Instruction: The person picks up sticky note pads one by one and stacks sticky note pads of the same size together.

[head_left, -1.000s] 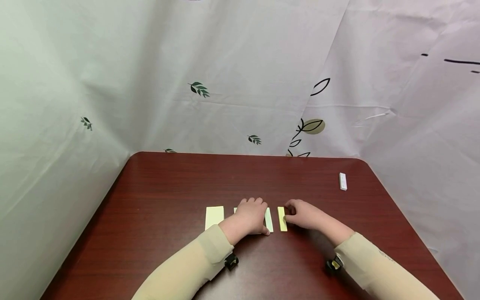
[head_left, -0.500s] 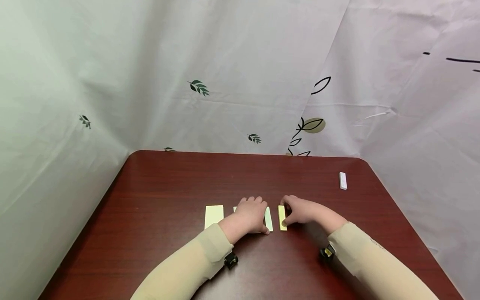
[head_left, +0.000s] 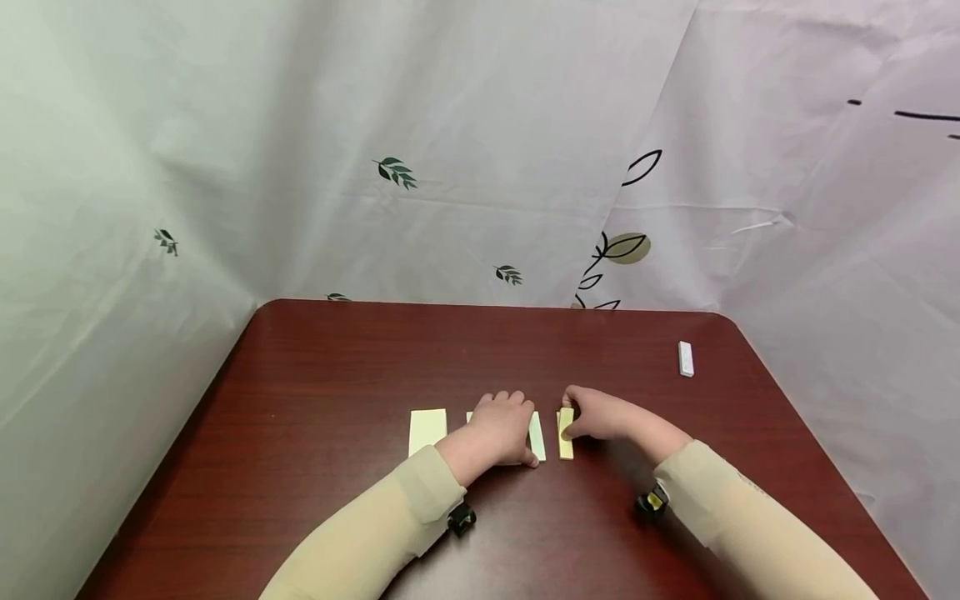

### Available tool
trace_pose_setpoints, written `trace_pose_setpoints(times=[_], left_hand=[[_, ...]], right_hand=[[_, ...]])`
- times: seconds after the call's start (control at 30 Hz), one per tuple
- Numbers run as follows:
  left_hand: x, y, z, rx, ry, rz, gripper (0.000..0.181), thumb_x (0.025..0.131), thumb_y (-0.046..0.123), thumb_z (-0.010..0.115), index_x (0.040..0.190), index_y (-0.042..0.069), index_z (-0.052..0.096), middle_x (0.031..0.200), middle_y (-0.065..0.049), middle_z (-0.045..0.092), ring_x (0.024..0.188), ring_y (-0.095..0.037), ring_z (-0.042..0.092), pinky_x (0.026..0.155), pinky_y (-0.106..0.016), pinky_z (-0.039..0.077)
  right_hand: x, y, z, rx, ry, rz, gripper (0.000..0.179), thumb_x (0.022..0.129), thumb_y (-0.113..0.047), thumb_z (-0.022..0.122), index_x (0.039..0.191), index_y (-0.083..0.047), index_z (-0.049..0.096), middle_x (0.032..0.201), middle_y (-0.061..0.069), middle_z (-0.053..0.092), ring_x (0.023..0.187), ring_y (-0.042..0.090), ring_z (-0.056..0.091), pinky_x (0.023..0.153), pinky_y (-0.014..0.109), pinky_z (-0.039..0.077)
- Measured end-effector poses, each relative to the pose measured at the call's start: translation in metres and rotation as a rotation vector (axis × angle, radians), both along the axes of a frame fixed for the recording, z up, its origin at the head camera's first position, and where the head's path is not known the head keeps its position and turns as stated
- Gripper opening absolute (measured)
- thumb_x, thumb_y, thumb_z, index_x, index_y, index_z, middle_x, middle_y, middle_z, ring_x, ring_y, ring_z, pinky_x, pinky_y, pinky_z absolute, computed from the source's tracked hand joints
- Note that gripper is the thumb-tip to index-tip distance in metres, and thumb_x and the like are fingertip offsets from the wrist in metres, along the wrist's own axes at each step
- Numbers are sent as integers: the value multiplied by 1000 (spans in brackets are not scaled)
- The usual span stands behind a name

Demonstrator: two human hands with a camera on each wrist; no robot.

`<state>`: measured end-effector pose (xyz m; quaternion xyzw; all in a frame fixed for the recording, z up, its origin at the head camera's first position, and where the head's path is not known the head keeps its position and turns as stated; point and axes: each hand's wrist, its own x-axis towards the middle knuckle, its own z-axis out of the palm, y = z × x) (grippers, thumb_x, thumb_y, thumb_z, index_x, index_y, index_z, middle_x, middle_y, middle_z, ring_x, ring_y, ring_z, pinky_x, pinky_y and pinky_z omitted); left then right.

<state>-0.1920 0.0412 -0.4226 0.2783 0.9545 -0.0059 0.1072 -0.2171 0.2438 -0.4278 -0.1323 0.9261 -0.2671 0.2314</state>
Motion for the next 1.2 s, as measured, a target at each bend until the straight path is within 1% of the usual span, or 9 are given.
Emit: trace_pose_setpoints(times=[0.1,0.3,0.47,0.53,0.63,0.77,0.9,1.03,1.2], left_hand=[[0,-1,0,8,-2,2,74,72,62,80,126,15,60,120,-2,57,112,-23,54,94,-40,44],[2,-3,1,18,5,4,71,72,62,80,123,16,61,116,-1,57,110,-22,54,93,-40,44],[2,-4,0,29,10,10,71,71,62,80,122,16,62,116,0,57,110,-23,54,95,-41,43],[2,-4,0,34,9,11,71,71,62,81,122,16,62,116,-1,57,110,-23,54,95,-42,43],[1,-4,-1,36,9,11,71,70,61,81,122,15,62,115,-1,57,110,-23,55,96,-42,43],[2,-4,-2,39,9,8,71,71,61,81,121,15,62,116,0,57,111,-23,55,96,-42,43],[1,-4,-3,44,9,9,72,71,62,81,122,15,62,116,0,58,110,-22,55,96,-42,43],[0,-4,-5,49,14,12,73,70,62,81,122,15,62,116,-1,58,110,-22,55,96,-43,42],[1,-5,-7,58,16,16,74,71,63,80,124,15,62,117,-1,58,111,-23,55,98,-44,42]], right_hand=[[1,1,-3,-45,27,-23,30,81,-8,77,91,-7,49,78,1,49,68,15,48,62,30,39],[6,7,-8,-198,49,-60,21,87,-7,72,93,-7,52,74,1,51,64,16,48,60,32,41],[8,10,-9,-351,32,-79,15,92,-5,65,98,-2,52,77,9,59,67,22,55,58,35,46],[8,11,-9,-390,28,-94,14,93,-4,63,101,0,52,80,13,61,69,24,59,59,36,48],[8,11,-8,-429,14,-145,16,94,-4,61,105,1,51,81,16,62,71,26,63,60,37,51],[8,10,-8,-500,-31,-219,18,97,-4,58,109,4,49,83,17,63,73,25,66,62,35,53],[5,11,-9,-563,-60,-268,19,97,-3,57,111,5,47,85,14,64,76,23,67,62,33,54],[4,9,-9,-596,-63,-271,21,97,-3,58,113,5,47,86,10,64,77,23,67,62,32,54],[6,2,-8,-596,-55,-206,21,97,-4,58,113,6,47,85,12,64,77,25,66,61,33,54]])
